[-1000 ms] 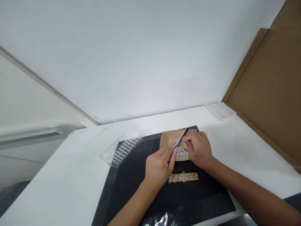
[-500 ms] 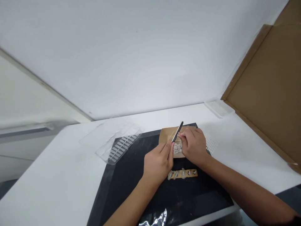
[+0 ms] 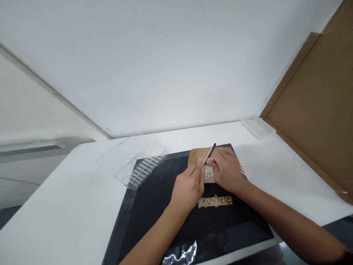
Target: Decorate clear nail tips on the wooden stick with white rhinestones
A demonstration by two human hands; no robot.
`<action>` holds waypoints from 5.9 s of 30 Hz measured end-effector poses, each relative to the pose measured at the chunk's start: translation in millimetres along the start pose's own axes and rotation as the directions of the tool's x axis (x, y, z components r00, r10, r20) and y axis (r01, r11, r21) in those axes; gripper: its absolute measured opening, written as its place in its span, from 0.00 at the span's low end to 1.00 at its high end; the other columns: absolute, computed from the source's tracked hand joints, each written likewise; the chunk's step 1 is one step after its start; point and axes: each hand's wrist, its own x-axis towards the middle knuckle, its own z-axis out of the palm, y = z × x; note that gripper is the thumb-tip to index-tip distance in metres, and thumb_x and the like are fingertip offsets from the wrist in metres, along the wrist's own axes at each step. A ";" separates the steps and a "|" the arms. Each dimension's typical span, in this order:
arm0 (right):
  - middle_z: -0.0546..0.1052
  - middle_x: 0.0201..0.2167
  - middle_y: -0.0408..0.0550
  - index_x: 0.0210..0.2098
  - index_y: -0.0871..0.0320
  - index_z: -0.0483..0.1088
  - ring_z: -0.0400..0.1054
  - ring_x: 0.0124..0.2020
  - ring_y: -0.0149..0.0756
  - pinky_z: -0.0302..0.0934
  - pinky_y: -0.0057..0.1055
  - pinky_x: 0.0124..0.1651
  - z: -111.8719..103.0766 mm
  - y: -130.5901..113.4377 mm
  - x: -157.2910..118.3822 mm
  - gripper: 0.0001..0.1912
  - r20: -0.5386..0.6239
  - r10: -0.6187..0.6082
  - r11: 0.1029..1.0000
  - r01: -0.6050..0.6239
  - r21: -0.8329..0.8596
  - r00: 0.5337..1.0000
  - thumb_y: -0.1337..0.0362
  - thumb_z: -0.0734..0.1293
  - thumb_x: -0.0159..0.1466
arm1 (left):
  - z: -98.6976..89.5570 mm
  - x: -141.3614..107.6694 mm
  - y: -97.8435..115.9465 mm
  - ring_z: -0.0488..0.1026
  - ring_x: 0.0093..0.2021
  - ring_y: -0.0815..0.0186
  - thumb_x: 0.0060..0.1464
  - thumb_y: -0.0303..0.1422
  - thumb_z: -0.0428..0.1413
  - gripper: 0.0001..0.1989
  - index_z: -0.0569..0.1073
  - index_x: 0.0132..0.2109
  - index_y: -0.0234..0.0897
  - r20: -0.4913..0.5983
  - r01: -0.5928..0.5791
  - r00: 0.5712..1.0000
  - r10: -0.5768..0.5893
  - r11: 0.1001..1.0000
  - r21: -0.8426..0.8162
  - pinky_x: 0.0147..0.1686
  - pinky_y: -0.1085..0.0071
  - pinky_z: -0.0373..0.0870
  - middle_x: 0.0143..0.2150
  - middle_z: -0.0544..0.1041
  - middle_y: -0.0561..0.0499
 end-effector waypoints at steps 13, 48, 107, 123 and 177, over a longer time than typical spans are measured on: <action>0.75 0.29 0.43 0.32 0.54 0.64 0.68 0.30 0.36 0.51 0.37 0.41 -1.6 -1.5 4.6 0.13 -0.033 0.031 0.999 -0.031 0.022 0.999 0.67 0.60 0.75 | 2.1 -1.6 5.4 0.76 0.28 0.66 0.73 0.29 0.52 0.11 0.77 0.43 0.33 -0.003 0.043 0.999 -0.044 0.999 -0.032 0.30 0.72 0.73 0.31 0.77 0.49; 0.77 0.30 0.44 0.31 0.53 0.61 0.70 0.33 0.39 0.55 0.38 0.44 -9.5 -0.2 3.7 0.13 0.047 0.031 0.995 -0.036 0.095 0.998 0.67 0.60 0.73 | 0.3 0.4 9.0 0.79 0.31 0.66 0.73 0.28 0.52 0.08 0.77 0.48 0.33 -0.112 0.026 0.993 -0.024 1.000 0.015 0.32 0.73 0.75 0.33 0.80 0.49; 0.78 0.30 0.42 0.32 0.53 0.62 0.72 0.33 0.38 0.53 0.37 0.42 -6.9 -4.8 6.9 0.11 -0.028 0.150 0.982 -0.146 0.117 0.988 0.69 0.64 0.72 | -0.1 -1.4 12.1 0.77 0.29 0.67 0.72 0.27 0.53 0.07 0.77 0.47 0.33 -0.114 0.048 0.992 -0.046 0.999 0.017 0.31 0.73 0.71 0.31 0.78 0.50; 0.78 0.30 0.42 0.32 0.54 0.64 0.70 0.32 0.36 0.53 0.37 0.42 -1.5 -0.9 7.1 0.11 0.055 0.119 0.979 -0.127 0.163 0.991 0.67 0.64 0.72 | 0.8 -2.5 8.0 0.77 0.30 0.67 0.73 0.27 0.52 0.10 0.78 0.44 0.34 -0.082 0.084 0.993 -0.084 0.996 -0.004 0.31 0.73 0.71 0.31 0.79 0.49; 0.80 0.26 0.38 0.31 0.55 0.68 0.73 0.26 0.33 0.57 0.39 0.43 -12.5 8.0 -19.8 0.13 -0.147 0.065 0.977 -0.033 0.211 0.987 0.62 0.73 0.70 | -16.0 9.5 -38.4 0.73 0.41 0.53 0.70 0.35 0.53 0.12 0.75 0.38 0.34 -0.036 0.244 0.969 -0.245 0.926 0.289 0.40 0.61 0.71 0.39 0.72 0.41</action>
